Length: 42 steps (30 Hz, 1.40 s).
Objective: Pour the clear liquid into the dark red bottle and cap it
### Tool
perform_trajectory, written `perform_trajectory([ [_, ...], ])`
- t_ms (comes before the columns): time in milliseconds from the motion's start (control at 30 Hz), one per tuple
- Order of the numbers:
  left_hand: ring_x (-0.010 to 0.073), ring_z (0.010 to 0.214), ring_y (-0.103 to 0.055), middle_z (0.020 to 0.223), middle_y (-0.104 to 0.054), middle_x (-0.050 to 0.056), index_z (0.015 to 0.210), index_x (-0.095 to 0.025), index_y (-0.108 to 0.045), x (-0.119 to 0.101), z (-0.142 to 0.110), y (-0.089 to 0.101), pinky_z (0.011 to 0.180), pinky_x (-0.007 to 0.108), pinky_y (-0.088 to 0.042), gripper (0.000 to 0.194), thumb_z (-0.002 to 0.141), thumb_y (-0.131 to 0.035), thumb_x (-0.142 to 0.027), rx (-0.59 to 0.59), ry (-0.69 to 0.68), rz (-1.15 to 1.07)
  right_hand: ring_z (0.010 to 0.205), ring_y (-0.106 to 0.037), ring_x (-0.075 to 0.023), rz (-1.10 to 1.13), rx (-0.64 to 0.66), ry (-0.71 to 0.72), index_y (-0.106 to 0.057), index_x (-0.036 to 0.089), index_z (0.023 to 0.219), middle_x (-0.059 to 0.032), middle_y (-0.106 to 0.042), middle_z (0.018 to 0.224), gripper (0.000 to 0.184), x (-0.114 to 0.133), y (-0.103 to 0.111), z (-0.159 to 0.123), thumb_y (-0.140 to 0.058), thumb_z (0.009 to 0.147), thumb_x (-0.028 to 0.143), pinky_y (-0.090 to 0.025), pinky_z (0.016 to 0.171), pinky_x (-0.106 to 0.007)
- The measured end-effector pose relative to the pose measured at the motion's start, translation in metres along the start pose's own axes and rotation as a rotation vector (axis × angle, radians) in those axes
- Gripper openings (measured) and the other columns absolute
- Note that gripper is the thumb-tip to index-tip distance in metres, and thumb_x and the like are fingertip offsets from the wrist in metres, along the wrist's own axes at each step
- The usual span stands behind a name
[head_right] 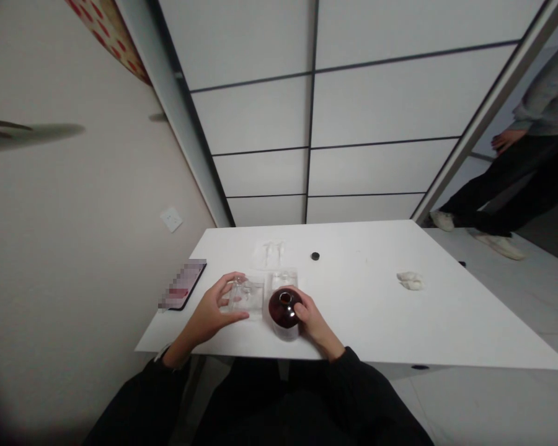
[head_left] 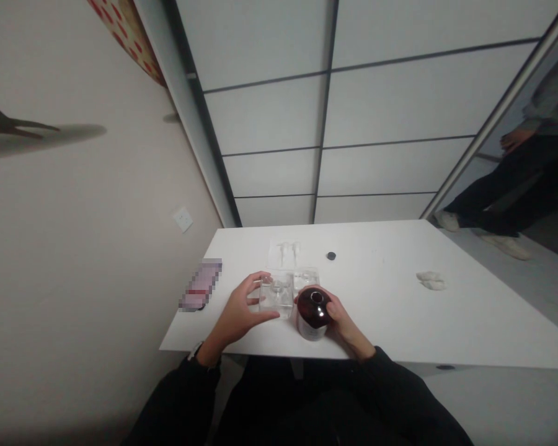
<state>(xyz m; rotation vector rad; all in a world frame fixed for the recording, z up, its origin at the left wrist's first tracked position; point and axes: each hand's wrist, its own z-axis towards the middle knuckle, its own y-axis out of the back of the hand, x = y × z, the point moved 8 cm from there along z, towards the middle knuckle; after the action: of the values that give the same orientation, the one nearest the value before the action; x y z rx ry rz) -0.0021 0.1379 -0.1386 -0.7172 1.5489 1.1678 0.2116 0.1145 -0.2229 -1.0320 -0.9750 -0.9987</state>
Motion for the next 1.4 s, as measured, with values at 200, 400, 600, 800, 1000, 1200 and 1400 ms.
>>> perform_trajectory([
  [200,0.0356,0.137,-0.061,0.147,-0.062,0.014,0.140,-0.025,-0.063,-0.030,0.001,0.002,0.102,0.047,-0.063,0.079,0.069,-0.095,-0.040,0.059,-0.096,0.168,0.113,-0.069,-0.0334,-0.029,-0.022,0.034,-0.073,0.020,0.118,-0.0144,-0.075,0.118,0.081,0.004,0.000,0.002,-0.060,0.082,0.091,-0.052,0.109,-0.049],
  [400,0.0296,0.127,-0.066,0.140,-0.066,0.010,0.154,-0.029,-0.057,-0.051,0.007,0.000,0.098,0.045,-0.066,0.086,0.077,-0.092,-0.048,0.132,-0.241,0.333,0.109,-0.070,-0.0339,-0.074,0.012,0.065,-0.073,0.019,0.118,-0.0141,-0.075,0.113,0.090,0.003,-0.002,0.005,-0.058,0.077,0.097,-0.054,0.106,-0.049],
  [600,0.0321,0.132,-0.066,0.147,-0.067,0.014,0.158,-0.026,-0.055,-0.064,0.009,-0.001,0.109,0.052,-0.060,0.088,0.082,-0.087,-0.059,0.169,-0.372,0.476,0.113,-0.070,-0.0336,-0.081,0.019,0.064,-0.073,0.019,0.122,-0.0144,-0.075,0.119,0.090,0.006,-0.002,0.004,-0.058,0.079,0.096,-0.051,0.109,-0.049],
  [800,0.0318,0.134,-0.067,0.147,-0.069,0.014,0.154,-0.026,-0.059,-0.078,0.010,-0.001,0.117,0.052,-0.055,0.081,0.085,-0.085,-0.058,0.192,-0.479,0.551,0.114,-0.069,-0.0337,-0.067,0.028,0.073,-0.073,0.020,0.123,-0.0145,-0.075,0.120,0.089,0.009,-0.004,0.003,-0.056,0.080,0.096,-0.051,0.109,-0.049],
  [1000,0.0313,0.135,-0.068,0.147,-0.070,0.014,0.153,-0.024,-0.061,-0.089,0.010,-0.004,0.117,0.050,-0.055,0.079,0.085,-0.086,-0.057,0.228,-0.520,0.655,0.113,-0.069,-0.0327,-0.037,0.030,0.051,-0.071,0.020,0.124,-0.0140,-0.074,0.120,0.089,0.004,-0.004,0.003,-0.058,0.079,0.096,-0.053,0.106,-0.048],
  [1200,0.0314,0.134,-0.068,0.146,-0.071,0.013,0.153,-0.026,-0.061,-0.098,0.010,-0.008,0.117,0.048,-0.055,0.079,0.084,-0.086,-0.056,0.245,-0.548,0.739,0.113,-0.068,-0.0333,-0.039,0.027,0.043,-0.071,0.020,0.124,-0.0139,-0.073,0.120,0.089,0.005,-0.003,0.002,-0.059,0.079,0.096,-0.051,0.108,-0.049],
  [1400,0.0313,0.133,-0.069,0.145,-0.072,0.012,0.151,-0.026,-0.063,-0.106,0.012,-0.011,0.115,0.046,-0.056,0.078,0.085,-0.085,-0.059,0.262,-0.557,0.803,0.113,-0.068,-0.0328,-0.019,0.013,0.017,-0.069,0.020,0.125,-0.0140,-0.073,0.121,0.090,0.001,-0.003,0.001,-0.060,0.078,0.096,-0.052,0.107,-0.049],
])
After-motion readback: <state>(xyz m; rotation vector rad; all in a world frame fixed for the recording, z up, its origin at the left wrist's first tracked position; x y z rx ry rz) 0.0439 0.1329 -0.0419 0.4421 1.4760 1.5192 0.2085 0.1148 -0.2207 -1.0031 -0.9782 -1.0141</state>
